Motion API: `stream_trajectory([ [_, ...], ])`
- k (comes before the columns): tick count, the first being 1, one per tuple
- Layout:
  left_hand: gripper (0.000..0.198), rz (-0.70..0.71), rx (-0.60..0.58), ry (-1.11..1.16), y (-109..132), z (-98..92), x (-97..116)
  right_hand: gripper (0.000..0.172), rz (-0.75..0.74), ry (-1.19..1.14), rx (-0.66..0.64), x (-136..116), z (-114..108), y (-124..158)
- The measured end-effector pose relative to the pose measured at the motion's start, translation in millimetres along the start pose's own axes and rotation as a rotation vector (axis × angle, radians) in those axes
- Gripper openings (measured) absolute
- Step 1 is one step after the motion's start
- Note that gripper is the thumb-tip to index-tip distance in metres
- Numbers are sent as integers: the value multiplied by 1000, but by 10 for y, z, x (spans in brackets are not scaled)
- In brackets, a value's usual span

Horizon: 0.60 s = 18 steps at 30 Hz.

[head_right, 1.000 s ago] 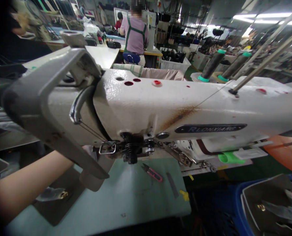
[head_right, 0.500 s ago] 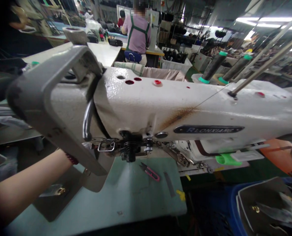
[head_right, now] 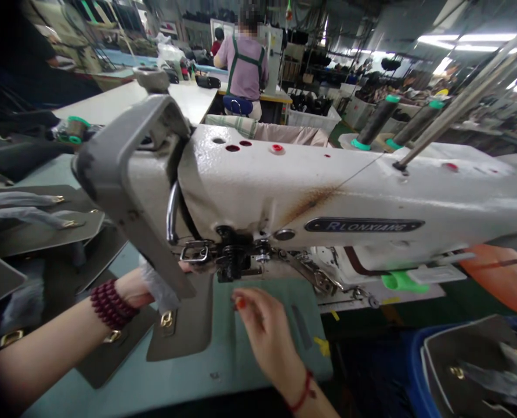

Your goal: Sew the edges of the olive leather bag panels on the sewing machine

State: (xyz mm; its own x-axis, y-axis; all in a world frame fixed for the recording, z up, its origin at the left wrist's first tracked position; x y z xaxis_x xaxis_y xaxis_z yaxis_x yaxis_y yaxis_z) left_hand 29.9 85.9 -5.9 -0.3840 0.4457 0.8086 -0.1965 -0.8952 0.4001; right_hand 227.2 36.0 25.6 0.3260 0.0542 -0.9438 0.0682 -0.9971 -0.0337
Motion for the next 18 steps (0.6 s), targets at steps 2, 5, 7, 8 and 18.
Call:
stream_trajectory([
  [2, 45, -119, -14, 0, -14, 4, -110, 43, 153, -165, -38, 216, 475, -27],
  [5, 38, -99, -7, -28, -29, 9, -96, 50, 205, -234, 2, 257, 778, -128],
  [7, 28, -55, -26, -31, -31, 47, -61, 48, 191, -211, 31, 199, 801, -181],
  [8, 25, -51, -36, -30, -30, 68, -59, 47, 185, -199, 41, 169, 793, -194],
  [18, 26, -44, 17, -16, -81, 60, -50, 44, 143, -124, 86, 99, 743, -189],
])
Point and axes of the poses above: each hand's wrist, its own y-axis away from the middle knuckle, its own z-axis out of the palm, x = y × z, the point moved 10 cm from there along -y, towards the middle knuckle, and after that the axes turned 7 degrees about x, right-handed, at the moved point
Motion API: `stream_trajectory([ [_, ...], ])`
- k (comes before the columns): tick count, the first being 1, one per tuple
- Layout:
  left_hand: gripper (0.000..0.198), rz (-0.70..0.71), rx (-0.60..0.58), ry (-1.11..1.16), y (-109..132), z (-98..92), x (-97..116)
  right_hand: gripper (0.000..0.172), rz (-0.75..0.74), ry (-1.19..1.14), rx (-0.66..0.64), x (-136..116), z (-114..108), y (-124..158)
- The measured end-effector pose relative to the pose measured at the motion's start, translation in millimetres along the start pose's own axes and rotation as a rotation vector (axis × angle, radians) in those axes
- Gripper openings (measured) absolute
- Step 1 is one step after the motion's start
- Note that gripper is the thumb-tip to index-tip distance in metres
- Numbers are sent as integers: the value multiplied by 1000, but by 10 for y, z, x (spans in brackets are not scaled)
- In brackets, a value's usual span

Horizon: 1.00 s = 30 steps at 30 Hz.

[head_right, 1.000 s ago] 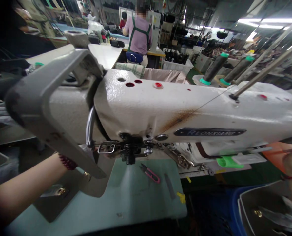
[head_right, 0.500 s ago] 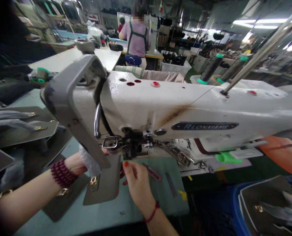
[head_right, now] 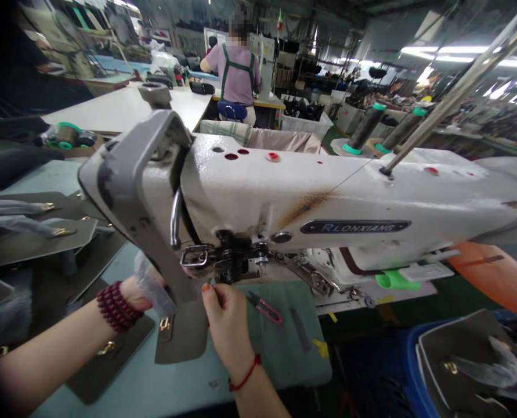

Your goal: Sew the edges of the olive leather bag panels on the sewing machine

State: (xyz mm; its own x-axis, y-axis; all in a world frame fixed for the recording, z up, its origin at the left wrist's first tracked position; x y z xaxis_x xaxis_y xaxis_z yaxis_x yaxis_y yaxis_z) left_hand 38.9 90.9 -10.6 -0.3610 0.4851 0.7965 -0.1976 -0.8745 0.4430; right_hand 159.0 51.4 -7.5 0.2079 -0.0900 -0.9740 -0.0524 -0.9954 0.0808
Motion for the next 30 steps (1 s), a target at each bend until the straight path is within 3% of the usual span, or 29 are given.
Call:
stream_trajectory([
  [6, 17, 15, 37, 25, -30, -9, 58, 39, -18, -55, -25, -27, 39, -86],
  [14, 36, 43, 71, 9, -23, 8, 141, 38, -57, -58, -5, -54, 24, -136],
  [20, 24, 0, 28, -23, -4, 20, 102, 40, -36, -14, -26, -13, 32, -109],
  [26, 45, -17, -4, -43, -32, -18, 45, 38, -10, -22, -89, 27, 66, -98],
  [30, 47, -27, -35, -38, -24, -16, -44, 35, 8, 50, -177, -23, 16, -69],
])
Point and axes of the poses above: each hand's wrist, its own y-axis away from the middle knuckle, its own z-axis out of the palm, x = y × z, the point moved 10 cm from there along -y, towards the middle knuckle, and after that the axes turned 7 degrees about x, right-handed, at the moved point
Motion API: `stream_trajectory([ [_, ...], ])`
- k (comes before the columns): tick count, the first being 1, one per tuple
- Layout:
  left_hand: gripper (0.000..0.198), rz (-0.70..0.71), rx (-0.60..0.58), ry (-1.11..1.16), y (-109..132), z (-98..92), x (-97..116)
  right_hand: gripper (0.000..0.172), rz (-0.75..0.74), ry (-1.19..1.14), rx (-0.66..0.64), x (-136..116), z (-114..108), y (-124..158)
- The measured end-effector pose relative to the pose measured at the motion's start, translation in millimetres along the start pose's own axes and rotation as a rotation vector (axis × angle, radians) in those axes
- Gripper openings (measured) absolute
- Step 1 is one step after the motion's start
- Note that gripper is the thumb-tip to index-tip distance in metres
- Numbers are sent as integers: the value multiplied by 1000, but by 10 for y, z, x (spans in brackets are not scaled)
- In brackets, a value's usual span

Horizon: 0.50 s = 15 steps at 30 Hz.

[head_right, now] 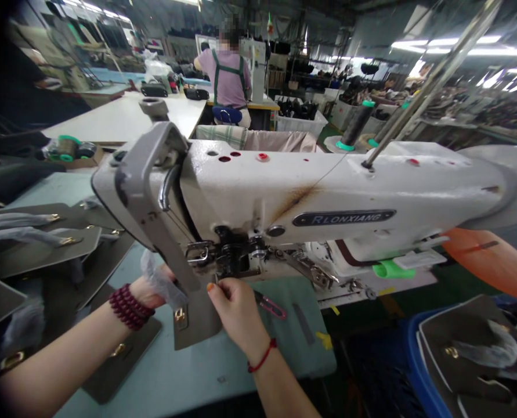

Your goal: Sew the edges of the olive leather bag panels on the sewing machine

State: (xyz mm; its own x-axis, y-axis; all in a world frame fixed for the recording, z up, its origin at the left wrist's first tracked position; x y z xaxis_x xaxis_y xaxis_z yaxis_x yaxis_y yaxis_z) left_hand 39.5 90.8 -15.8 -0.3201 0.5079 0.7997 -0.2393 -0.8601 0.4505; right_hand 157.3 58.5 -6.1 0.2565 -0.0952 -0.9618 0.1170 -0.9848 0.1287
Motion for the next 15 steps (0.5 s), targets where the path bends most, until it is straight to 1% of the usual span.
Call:
stream_trajectory([
  [2, 46, 8, 11, 33, 40, 22, -64, 35, -24, 63, -27, -74, -70, 11],
  [3, 46, 25, 38, 64, 66, 26, -92, 35, -35, 90, -41, -110, -106, 11],
  [6, 46, 87, 190, 193, 159, -1, -188, 33, -54, 139, -66, -192, -217, -14],
  [9, 47, 97, 334, 293, 245, -2, -320, 30, -88, 174, -30, -260, -347, -59],
  [12, 41, 116, 425, 344, 303, 21, -376, 30, -105, 198, -10, -289, -423, -84],
  [15, 39, 125, 481, 381, 340, 42, -393, 31, -109, 203, -27, -284, -432, -88],
])
Point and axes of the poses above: each hand's wrist, its own y-axis away from the middle knuckle, its own z-axis out of the palm, x = y × z, the point moved 10 cm from there along -y, towards the middle knuckle, and after that the axes turned 7 degrees about x, right-handed, at the moved point
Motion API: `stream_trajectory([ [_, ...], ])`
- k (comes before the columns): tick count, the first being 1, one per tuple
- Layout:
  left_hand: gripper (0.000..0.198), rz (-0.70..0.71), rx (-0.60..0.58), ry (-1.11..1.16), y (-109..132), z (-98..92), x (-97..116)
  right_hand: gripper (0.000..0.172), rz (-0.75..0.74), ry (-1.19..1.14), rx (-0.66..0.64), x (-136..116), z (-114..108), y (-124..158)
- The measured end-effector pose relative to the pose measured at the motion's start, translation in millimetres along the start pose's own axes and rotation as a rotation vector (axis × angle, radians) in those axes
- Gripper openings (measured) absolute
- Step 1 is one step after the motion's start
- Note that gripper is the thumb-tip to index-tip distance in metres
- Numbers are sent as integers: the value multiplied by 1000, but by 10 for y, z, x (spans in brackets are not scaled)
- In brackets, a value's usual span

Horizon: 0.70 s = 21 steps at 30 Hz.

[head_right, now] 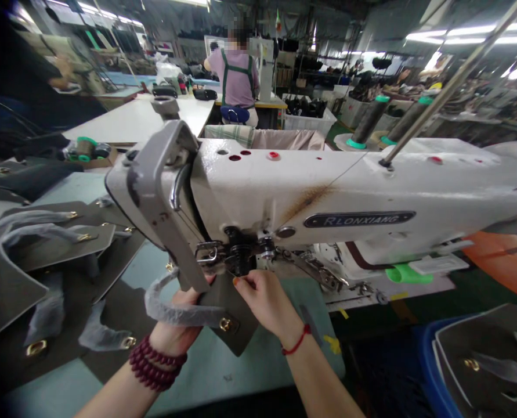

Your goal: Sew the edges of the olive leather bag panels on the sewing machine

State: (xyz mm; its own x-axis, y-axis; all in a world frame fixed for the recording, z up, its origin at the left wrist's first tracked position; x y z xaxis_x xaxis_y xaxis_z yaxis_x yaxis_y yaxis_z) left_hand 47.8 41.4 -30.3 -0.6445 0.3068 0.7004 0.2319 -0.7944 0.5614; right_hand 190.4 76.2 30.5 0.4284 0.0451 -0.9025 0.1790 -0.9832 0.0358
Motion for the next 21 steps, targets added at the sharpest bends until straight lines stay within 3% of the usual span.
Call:
stream_trajectory([
  [6, 40, -6, 29, 10, 60, -12, -9, 30, 10, -17, 7, 25, -13, -9],
  [12, 38, -35, -135, -32, 106, 118, -51, 29, -68, -21, 42, -128, -108, -20],
  [21, 38, 9, -72, -21, 37, 91, -72, 26, -86, -51, 41, -87, -98, -39],
])
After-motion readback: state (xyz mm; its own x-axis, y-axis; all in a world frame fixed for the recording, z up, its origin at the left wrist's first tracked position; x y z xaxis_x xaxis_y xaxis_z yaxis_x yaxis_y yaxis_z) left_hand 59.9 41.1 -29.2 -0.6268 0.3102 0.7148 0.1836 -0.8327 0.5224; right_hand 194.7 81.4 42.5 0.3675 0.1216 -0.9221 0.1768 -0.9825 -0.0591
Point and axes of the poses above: each hand's wrist, its own y-axis away from the middle knuckle, its own z-axis out of the palm, x = y × z, the point moved 10 cm from there along -y, towards the middle knuckle, and after that the axes turned 7 degrees about x, right-handed, at the moved point
